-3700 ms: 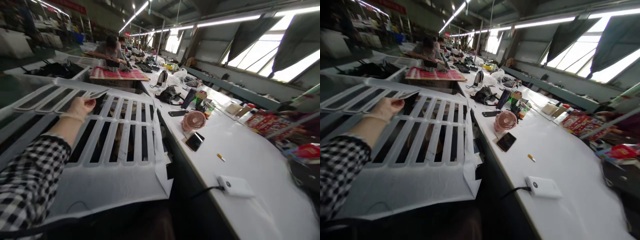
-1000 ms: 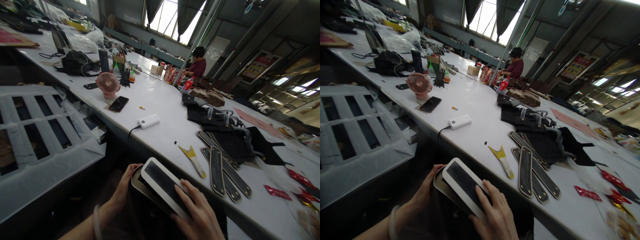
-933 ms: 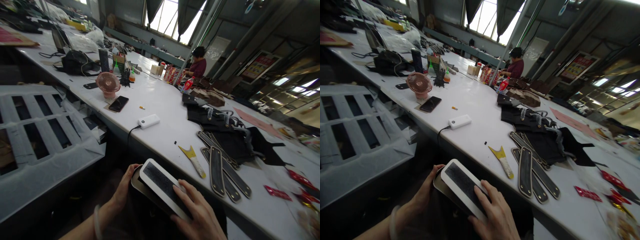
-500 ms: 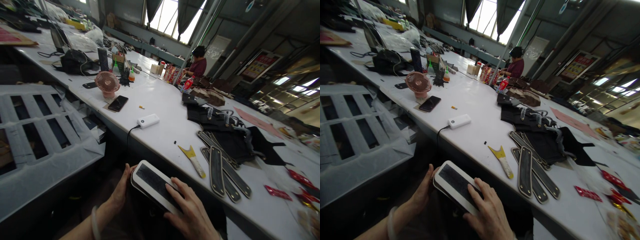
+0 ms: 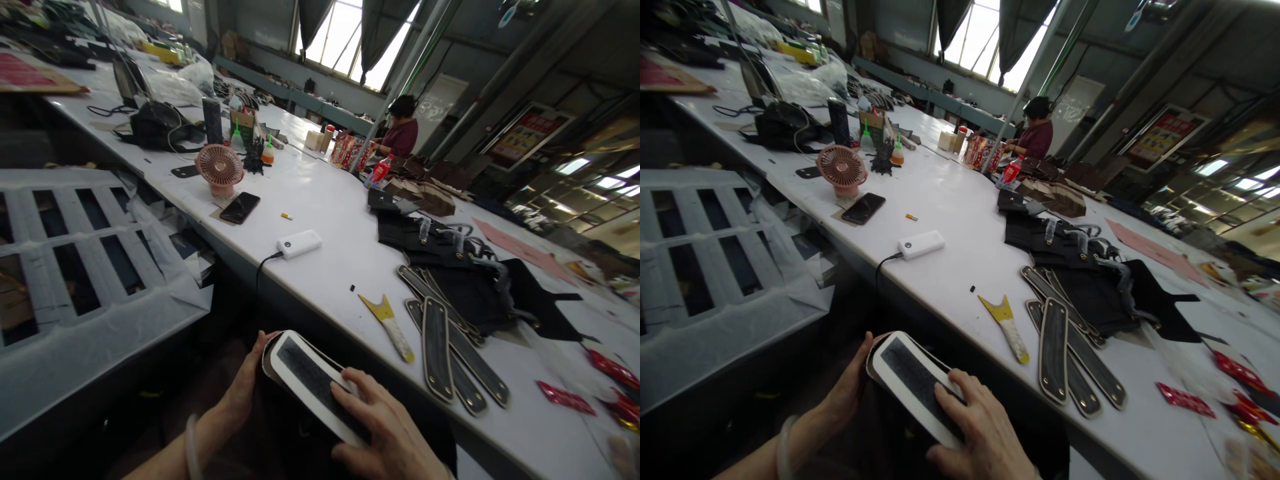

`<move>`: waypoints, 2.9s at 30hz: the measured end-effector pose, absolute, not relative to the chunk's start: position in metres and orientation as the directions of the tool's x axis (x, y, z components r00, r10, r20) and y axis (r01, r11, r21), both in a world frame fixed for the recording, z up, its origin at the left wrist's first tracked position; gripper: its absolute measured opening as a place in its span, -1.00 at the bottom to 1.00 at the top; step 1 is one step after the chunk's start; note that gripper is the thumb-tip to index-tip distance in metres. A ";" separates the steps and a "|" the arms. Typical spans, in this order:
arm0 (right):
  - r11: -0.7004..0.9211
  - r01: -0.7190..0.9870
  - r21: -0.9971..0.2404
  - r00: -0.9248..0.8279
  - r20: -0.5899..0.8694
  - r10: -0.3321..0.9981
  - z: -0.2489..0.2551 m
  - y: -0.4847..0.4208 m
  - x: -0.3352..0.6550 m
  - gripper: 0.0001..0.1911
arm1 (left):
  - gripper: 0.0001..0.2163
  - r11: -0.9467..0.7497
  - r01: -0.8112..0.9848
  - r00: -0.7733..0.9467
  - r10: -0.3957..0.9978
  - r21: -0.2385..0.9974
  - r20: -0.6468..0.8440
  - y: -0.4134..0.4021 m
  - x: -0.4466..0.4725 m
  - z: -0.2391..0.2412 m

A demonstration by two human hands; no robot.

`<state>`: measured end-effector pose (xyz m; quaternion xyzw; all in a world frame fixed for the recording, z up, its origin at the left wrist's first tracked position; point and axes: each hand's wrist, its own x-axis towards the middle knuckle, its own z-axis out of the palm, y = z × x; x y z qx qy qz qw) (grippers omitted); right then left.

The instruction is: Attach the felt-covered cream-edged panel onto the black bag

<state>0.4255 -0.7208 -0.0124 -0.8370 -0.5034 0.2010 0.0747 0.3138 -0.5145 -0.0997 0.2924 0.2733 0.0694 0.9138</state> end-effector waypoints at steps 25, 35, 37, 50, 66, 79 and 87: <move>-0.380 0.915 -0.136 0.395 0.111 0.912 -0.046 -0.693 0.412 -0.55 | -0.54 0.812 -0.027 0.850 0.326 0.584 -0.414 -0.515 0.315 -0.112; -0.318 0.948 0.022 0.306 0.214 0.928 -0.066 -0.701 0.407 -0.44 | -0.56 0.826 -0.026 0.823 0.337 0.562 -0.457 -0.517 0.317 -0.108; -0.349 0.936 0.050 0.327 0.252 0.911 -0.068 -0.698 0.407 -0.51 | -0.55 0.821 -0.030 0.821 0.345 0.570 -0.454 -0.517 0.318 -0.107; -0.341 0.894 -0.290 0.399 0.170 0.901 -0.066 -0.640 0.393 -0.61 | -0.59 0.865 -0.071 0.809 0.341 0.498 -0.478 -0.516 0.319 -0.118; -0.472 0.616 -0.631 0.565 -0.063 0.822 -0.051 -0.623 0.388 -0.69 | -0.59 0.869 -0.057 0.811 0.327 0.491 -0.485 -0.513 0.319 -0.118; -0.409 0.596 -0.692 0.672 0.150 0.725 -0.051 -0.617 0.377 -0.63 | -0.56 0.826 0.033 0.870 0.253 0.563 -0.423 -0.500 0.314 -0.111; -0.285 -0.027 -0.958 0.997 -0.004 -0.082 -0.063 -0.747 0.414 -0.64 | -0.62 0.100 0.166 0.874 0.445 0.981 -0.193 -0.468 0.311 -0.084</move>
